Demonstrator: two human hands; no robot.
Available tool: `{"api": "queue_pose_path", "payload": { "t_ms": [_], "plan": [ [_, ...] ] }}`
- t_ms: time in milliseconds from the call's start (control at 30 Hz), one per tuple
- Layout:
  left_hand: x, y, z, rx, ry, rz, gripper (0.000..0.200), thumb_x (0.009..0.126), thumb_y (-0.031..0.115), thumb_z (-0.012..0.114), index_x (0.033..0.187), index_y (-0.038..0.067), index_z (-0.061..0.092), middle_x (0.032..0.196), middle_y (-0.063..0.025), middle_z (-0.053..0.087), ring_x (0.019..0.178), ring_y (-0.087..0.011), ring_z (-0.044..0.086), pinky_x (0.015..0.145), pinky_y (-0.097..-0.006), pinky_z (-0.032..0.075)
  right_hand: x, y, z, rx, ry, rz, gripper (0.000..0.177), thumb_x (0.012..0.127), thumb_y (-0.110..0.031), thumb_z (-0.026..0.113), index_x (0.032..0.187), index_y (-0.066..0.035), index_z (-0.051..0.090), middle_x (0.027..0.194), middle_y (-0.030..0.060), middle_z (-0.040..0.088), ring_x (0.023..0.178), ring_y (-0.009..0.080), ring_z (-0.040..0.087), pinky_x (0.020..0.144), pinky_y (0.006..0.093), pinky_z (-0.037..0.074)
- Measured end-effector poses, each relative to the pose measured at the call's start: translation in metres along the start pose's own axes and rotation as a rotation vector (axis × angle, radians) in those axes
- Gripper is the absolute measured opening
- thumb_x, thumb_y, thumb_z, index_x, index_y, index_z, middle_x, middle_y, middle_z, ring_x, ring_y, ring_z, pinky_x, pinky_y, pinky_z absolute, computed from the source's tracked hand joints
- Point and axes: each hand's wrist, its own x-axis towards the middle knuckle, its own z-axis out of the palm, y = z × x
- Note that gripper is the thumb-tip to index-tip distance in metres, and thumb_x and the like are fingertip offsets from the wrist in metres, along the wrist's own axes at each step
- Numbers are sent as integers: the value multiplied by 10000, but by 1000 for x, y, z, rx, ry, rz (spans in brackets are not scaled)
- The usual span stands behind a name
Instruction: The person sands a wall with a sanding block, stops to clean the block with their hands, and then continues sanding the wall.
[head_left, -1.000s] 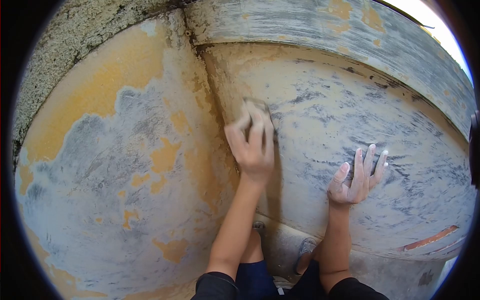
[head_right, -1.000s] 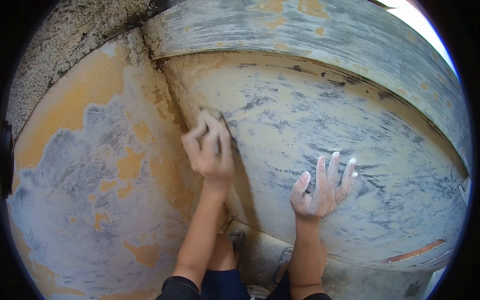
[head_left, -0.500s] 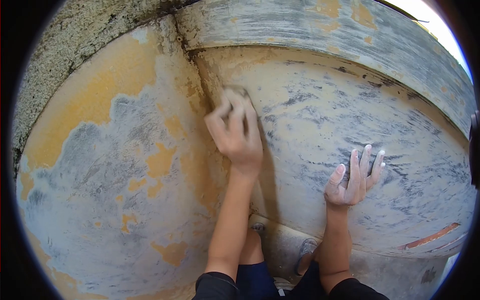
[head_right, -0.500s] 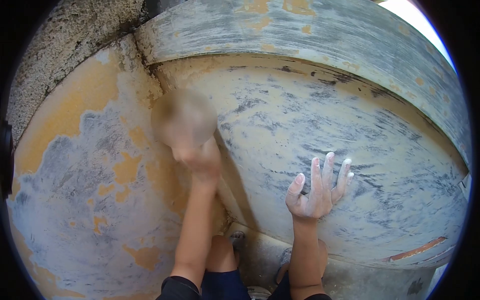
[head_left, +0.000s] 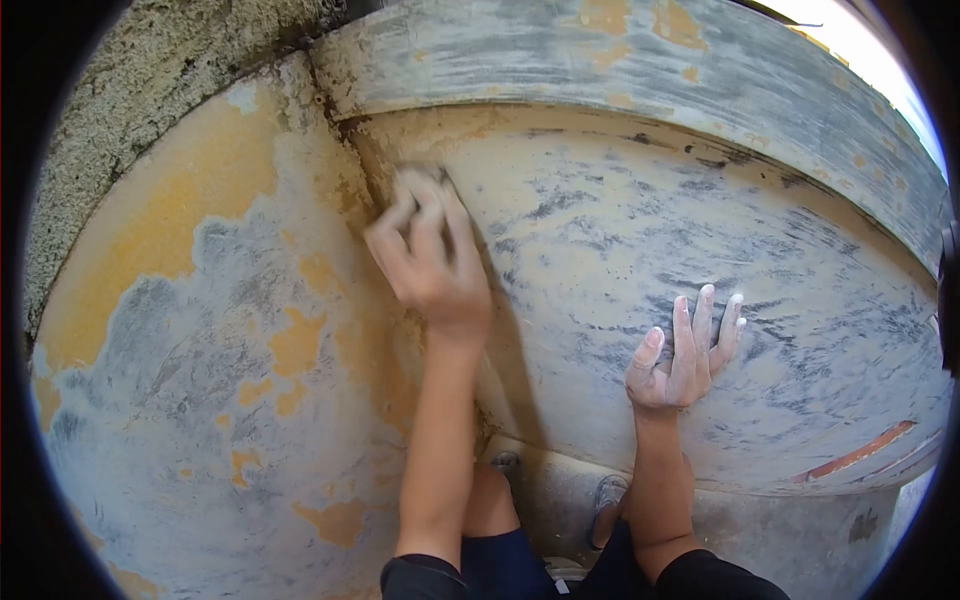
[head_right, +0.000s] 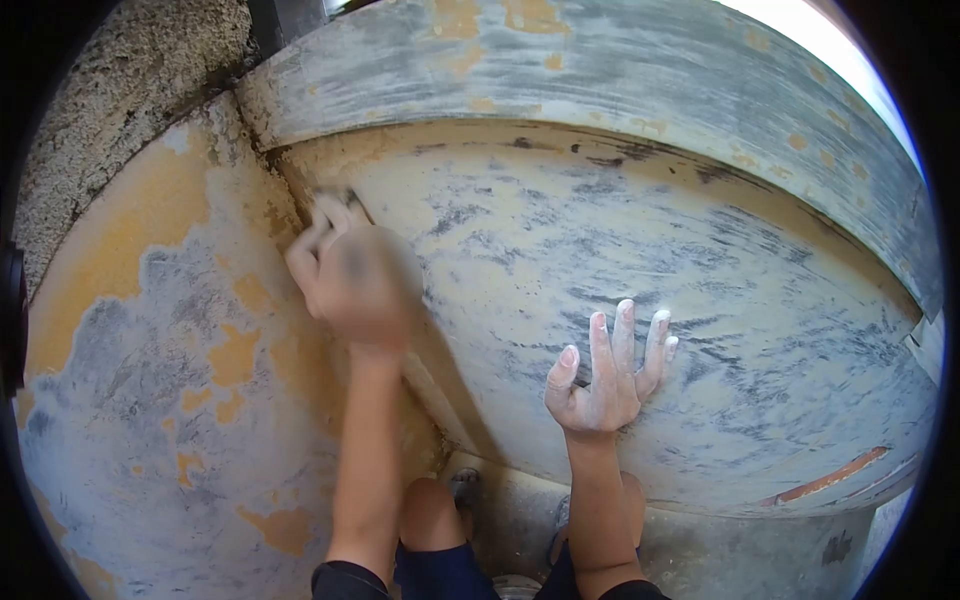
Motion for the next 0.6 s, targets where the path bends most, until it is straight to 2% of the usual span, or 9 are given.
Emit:
{"api": "queue_pose_path", "payload": {
  "t_ms": [100, 200, 300, 367, 500, 600],
  "plan": [
    [13, -4, 0, 99, -14, 34, 97, 943, -34, 789, 1036, -61, 781, 1037, -189, 668, 965, -300, 703, 765, -365, 608, 0, -1, -1, -9, -20, 6, 389, 1023, -238, 601, 1282, 14, 743, 1433, 227, 695, 1494, 515, 476, 1283, 598, 285],
    [-30, 9, -12, 49, 18, -13, 93, 925, -50, 802, 1013, -68, 779, 1034, -194, 666, 956, -304, 703, 776, -383, 610, 1, 0, 0, 18, 7, -9, 389, 1022, -237, 605, 1282, 16, 744, 1435, 229, 693, 1493, 514, 476, 1285, 601, 282],
    [-60, 20, -26, 11, -74, -61, 116, 894, -68, 827, 996, -77, 774, 1022, -196, 662, 942, -314, 710, 768, -397, 601, 0, -1, 1, 20, 10, -12, 390, 1025, -237, 606, 1289, 17, 740, 1434, 228, 694, 1492, 514, 476, 1288, 602, 275],
    [-51, 15, -24, 4, -67, -4, 148, 868, -86, 843, 995, -84, 768, 1015, -199, 664, 955, -319, 705, 765, -409, 592, -1, 1, 0, 17, 2, 0, 392, 1028, -235, 605, 1296, 19, 736, 1435, 227, 693, 1492, 513, 475, 1289, 600, 273],
    [16, 2, -4, 33, -25, 61, 106, 915, -65, 809, 1011, -83, 768, 1022, -206, 673, 967, -312, 702, 795, -403, 587, -2, 1, -1, 20, -6, -7, 391, 1031, -234, 603, 1299, 18, 734, 1441, 227, 689, 1493, 511, 474, 1289, 598, 274],
    [-2, 4, -4, 23, -14, 17, 98, 931, -57, 797, 1023, -79, 772, 1025, -206, 673, 970, -311, 697, 823, -413, 585, 1, 0, 0, 10, -3, -1, 388, 1032, -236, 605, 1293, 18, 738, 1442, 224, 690, 1493, 511, 474, 1286, 597, 280]
  ]
}}
